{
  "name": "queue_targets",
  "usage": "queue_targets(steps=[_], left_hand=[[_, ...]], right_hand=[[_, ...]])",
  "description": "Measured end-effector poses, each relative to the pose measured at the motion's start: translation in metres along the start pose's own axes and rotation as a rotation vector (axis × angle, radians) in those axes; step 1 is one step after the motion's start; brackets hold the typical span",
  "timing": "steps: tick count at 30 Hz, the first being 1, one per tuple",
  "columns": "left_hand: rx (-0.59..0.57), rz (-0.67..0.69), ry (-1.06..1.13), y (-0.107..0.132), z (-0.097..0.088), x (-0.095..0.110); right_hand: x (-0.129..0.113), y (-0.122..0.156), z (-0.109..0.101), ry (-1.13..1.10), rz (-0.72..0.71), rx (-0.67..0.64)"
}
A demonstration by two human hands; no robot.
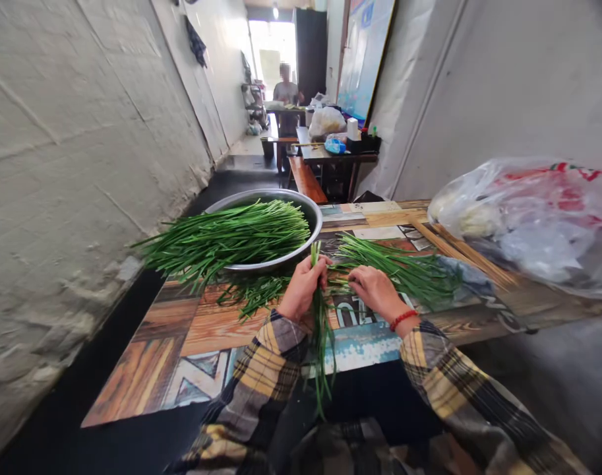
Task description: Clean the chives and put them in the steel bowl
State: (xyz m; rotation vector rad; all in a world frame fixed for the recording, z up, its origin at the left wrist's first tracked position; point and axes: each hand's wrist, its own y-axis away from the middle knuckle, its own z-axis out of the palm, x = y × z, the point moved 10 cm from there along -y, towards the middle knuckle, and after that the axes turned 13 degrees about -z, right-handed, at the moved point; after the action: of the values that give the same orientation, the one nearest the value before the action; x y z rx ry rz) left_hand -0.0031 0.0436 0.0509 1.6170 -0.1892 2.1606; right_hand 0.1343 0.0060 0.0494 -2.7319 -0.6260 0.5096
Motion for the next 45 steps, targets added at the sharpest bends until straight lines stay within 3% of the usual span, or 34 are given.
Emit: queue_targets(steps=[4, 8, 11, 14, 17, 24, 31, 36, 39, 42, 45], left_hand=[[0.041, -0.032, 0.057, 0.004, -0.015, -0.004], [0.003, -0.054, 0.073, 0.008, -0.007, -0.009], [-0.050, -0.047, 0.098, 0.011, 0.003, -0.009], [-0.104, -0.053, 0.119, 0.014, 0.010, -0.009], [-0.150, -0.066, 0.092, 0.016, 0.017, -0.011], [-0.089, -0.060, 0.092, 0.016, 0.016, -0.008], [-0.033, -0.028, 0.067, 0.017, 0.015, -0.003], [-0.099, -0.124, 0.152, 0.014, 0.018, -0.017], [-0.130, -0.190, 0.186, 0.013, 0.020, -0.024], [-0.168, -0.201, 0.150, 0.014, 0.024, -0.027], [-0.215, -0.209, 0.102, 0.016, 0.030, -0.030]], right_hand=[[0.000, 0.000, -0.034, -0.245, 0.082, 0.184], [-0.010, 0.002, -0.055, -0.547, 0.208, 0.307], [-0.023, 0.005, -0.045, -0.846, 0.288, 0.375], [-0.032, 0.010, -0.022, -1.128, 0.394, 0.423], [-0.036, 0.015, -0.001, -1.283, 0.497, 0.434], [-0.043, 0.014, 0.012, -1.306, 0.469, 0.381], [-0.040, 0.008, -0.006, -1.027, 0.306, 0.334], [-0.028, 0.005, -0.018, -1.033, 0.312, 0.518], [-0.023, 0.004, -0.013, -1.065, 0.322, 0.610], [-0.020, 0.004, 0.001, -1.151, 0.348, 0.621], [-0.022, 0.001, 0.013, -1.267, 0.378, 0.549]])
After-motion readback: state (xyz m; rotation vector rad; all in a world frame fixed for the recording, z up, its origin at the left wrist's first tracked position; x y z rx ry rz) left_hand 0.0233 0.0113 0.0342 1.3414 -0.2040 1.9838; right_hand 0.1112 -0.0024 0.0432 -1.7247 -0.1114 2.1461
